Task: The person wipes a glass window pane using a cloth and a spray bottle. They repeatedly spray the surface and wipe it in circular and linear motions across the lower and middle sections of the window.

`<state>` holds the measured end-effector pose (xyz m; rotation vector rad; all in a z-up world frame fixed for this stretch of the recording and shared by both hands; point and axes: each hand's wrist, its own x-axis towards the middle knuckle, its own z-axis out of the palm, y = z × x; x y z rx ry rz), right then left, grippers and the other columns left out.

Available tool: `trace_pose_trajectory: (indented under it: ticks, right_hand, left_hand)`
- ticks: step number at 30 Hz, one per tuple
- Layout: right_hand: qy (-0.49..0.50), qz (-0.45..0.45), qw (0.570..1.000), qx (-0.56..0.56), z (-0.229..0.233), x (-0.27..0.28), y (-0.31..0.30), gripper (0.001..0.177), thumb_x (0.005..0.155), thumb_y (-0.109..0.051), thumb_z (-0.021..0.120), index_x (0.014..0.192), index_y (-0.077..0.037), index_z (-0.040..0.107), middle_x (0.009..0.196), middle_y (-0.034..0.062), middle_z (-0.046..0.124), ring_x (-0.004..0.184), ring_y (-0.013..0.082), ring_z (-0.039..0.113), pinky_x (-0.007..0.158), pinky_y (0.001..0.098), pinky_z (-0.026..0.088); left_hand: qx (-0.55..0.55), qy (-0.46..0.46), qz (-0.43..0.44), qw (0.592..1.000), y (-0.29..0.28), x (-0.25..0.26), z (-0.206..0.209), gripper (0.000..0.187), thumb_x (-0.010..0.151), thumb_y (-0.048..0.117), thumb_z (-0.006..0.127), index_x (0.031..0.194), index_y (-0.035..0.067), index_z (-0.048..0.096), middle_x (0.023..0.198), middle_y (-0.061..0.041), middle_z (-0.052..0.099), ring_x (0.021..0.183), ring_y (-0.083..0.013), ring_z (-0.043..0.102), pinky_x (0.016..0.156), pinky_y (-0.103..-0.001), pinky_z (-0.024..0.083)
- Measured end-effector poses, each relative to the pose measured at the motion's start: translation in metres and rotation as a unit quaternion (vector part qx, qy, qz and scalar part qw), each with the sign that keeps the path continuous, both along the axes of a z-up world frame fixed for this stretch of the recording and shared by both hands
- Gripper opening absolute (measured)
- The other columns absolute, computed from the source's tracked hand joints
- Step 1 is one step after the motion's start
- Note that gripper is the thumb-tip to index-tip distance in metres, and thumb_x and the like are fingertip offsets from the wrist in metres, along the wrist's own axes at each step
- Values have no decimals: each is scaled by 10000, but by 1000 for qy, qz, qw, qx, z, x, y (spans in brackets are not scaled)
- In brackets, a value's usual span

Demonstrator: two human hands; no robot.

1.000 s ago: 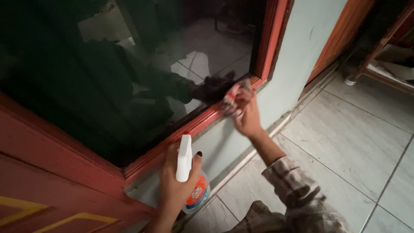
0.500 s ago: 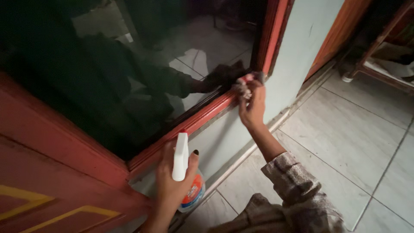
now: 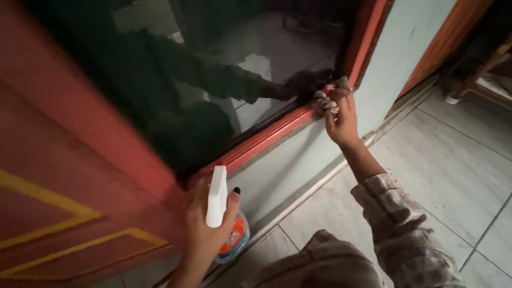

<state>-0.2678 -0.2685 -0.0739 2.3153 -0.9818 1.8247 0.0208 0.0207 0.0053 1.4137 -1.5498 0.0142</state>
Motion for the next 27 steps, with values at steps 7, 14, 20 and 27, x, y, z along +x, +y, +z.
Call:
trace_pose_trajectory:
  ticks: [7, 14, 20, 27]
  right_hand:
    - [-30, -12, 999, -37, 6, 47, 44, 351, 913, -43, 615, 1257, 15, 571, 1302, 217, 567, 1247, 417, 522, 1102, 483, 417]
    - [12, -23, 996, -81, 3, 128, 111, 370, 828, -58, 656, 1191, -21, 588, 1235, 169, 582, 1240, 378, 528, 1115, 544, 374]
    - [70, 10, 994, -78, 16, 186, 173, 406, 824, -99, 701, 1221, -91, 614, 1267, 106, 616, 1280, 332, 527, 1119, 543, 322]
    - [151, 132, 973, -112, 46, 207, 198, 434, 792, -159, 729, 1222, -165, 667, 1247, 29, 622, 1247, 284, 549, 1133, 526, 345]
  left_hand:
    - [31, 60, -10, 998, 37, 29, -12, 425, 837, 140, 728, 1206, -19, 591, 940, -168, 661, 807, -308, 704, 681, -386, 557]
    - [31, 44, 17, 998, 62, 53, -28, 425, 828, 116, 702, 1203, -42, 578, 881, -143, 634, 734, -278, 677, 623, -386, 547]
    - [77, 125, 26, 989, 71, 63, -39, 365, 834, 147, 740, 1114, -16, 571, 780, -102, 654, 660, -208, 696, 577, -361, 553]
    - [59, 84, 36, 994, 75, 63, -43, 317, 824, 123, 724, 1050, -28, 561, 758, -120, 581, 614, -231, 646, 541, -370, 527]
